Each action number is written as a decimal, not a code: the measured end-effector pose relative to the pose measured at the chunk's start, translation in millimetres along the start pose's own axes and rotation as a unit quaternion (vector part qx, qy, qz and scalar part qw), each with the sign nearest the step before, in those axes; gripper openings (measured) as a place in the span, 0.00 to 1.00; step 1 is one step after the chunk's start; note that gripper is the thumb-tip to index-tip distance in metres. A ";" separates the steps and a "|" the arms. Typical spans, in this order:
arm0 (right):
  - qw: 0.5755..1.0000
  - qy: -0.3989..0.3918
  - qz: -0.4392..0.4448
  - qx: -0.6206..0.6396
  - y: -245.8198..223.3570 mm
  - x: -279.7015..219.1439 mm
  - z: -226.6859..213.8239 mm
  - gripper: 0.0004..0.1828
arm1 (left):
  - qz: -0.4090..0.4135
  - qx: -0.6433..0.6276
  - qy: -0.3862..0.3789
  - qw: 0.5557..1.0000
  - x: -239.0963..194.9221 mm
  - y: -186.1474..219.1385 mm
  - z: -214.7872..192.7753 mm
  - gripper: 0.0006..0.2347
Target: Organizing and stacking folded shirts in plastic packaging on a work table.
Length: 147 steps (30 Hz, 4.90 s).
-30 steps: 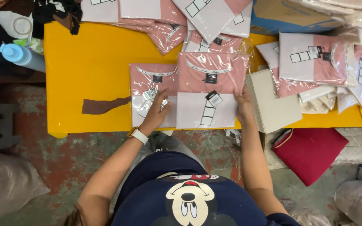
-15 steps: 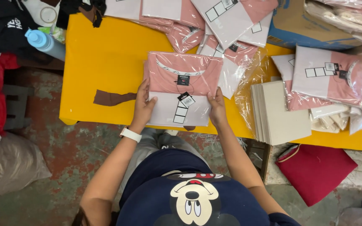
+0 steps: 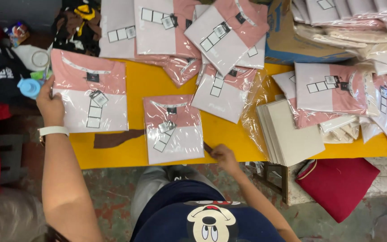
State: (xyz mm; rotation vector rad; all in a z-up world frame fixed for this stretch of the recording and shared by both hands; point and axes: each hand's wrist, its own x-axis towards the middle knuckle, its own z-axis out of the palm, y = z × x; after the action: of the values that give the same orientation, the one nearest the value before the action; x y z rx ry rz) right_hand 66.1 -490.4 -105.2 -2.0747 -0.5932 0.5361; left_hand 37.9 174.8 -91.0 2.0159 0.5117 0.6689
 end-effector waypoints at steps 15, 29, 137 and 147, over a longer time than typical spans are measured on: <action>0.890 0.359 0.237 0.153 56.2 314.1 -123.0 0.40 | -0.038 0.299 0.005 0.954 -43.5 65.2 105.4 0.27; 0.923 0.192 0.116 0.312 -187.1 157.2 -29.9 0.49 | -0.368 -0.314 -0.394 0.782 -21.8 170.1 103.6 0.44; 0.688 0.468 0.091 0.546 -98.8 339.0 -145.9 0.34 | -0.120 0.136 -0.082 0.980 62.4 25.5 6.5 0.22; 0.860 0.113 0.120 0.484 -167.3 264.6 24.9 0.35 | -0.317 -0.128 -0.294 0.893 69.3 214.8 4.5 0.32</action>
State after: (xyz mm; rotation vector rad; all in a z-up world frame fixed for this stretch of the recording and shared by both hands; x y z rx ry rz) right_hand 226.5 -235.5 -16.3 -1.2024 0.1068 0.5606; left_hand 113.2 107.7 110.9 1.5512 0.6216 -0.2649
